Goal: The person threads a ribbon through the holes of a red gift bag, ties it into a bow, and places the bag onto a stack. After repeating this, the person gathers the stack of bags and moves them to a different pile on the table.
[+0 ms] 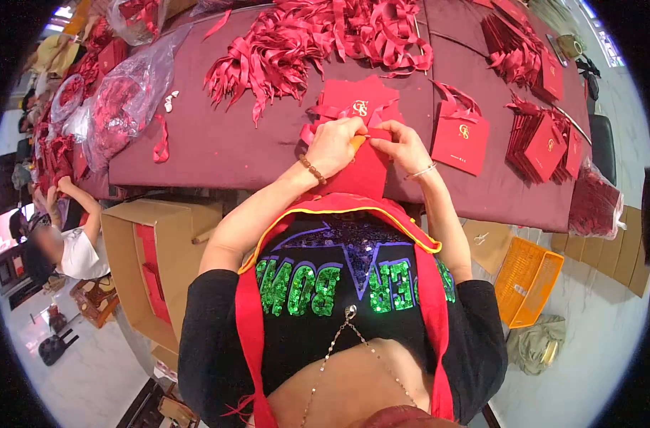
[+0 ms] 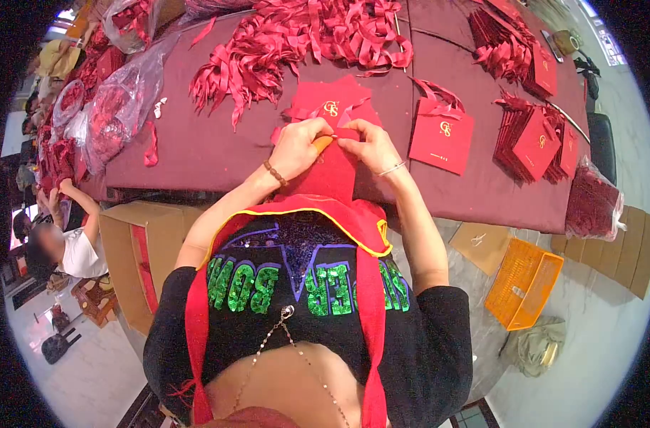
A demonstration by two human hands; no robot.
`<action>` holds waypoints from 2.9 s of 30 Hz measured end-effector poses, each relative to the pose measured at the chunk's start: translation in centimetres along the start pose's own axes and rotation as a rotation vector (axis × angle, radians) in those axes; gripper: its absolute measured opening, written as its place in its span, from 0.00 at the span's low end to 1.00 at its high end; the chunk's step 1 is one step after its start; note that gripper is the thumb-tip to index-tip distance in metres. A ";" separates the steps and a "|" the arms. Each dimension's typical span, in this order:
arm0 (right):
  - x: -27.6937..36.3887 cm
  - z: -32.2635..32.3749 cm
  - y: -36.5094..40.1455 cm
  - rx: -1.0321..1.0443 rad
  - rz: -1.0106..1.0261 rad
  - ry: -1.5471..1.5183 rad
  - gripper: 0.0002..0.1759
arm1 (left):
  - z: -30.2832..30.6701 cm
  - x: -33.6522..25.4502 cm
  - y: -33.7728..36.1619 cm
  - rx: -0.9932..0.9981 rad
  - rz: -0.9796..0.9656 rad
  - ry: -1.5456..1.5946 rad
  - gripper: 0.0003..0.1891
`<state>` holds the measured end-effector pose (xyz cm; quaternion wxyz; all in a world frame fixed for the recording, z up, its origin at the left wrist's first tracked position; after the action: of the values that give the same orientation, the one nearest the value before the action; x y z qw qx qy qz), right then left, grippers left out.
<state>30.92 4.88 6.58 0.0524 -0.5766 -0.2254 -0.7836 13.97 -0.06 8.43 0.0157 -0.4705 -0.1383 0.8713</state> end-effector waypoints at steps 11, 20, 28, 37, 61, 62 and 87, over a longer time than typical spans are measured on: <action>-0.3 -0.1 0.1 -0.092 0.118 0.147 0.14 | -0.6 0.0 -0.3 0.036 -0.002 -0.132 0.06; 0.9 -0.4 0.8 -0.108 0.150 0.198 0.14 | -0.6 -0.9 -0.6 0.033 0.070 -0.116 0.07; 1.1 -0.5 1.7 -0.151 0.145 0.278 0.16 | -0.5 -1.0 -0.2 0.160 0.230 0.151 0.17; 1.6 -0.6 2.4 -0.049 0.197 0.089 0.14 | 1.5 -0.9 -0.6 0.251 0.237 0.059 0.12; 3.2 -1.6 3.3 -0.102 0.246 0.242 0.12 | 2.4 0.5 -8.0 0.981 0.395 0.083 0.06; 3.0 -1.6 3.2 -0.091 0.270 0.253 0.12 | 2.2 0.4 -7.7 0.981 0.393 0.087 0.06; 0.7 -2.4 1.8 -0.005 0.257 -0.122 0.06 | 2.5 3.5 -5.8 0.492 -0.082 -0.159 0.20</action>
<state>29.21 2.43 7.24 0.1369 -0.6473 -0.1506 -0.7346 9.32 5.48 8.32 0.1538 -0.3766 0.0581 0.9117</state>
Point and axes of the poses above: each hand's wrist, its own y-axis away from the middle knuckle, its own z-axis out of the back of the hand, x = y × z, the point moved 1 cm from there along -y, towards the middle knuckle, and after that the axes turned 12 degrees about -x, right-handed, at the moved point
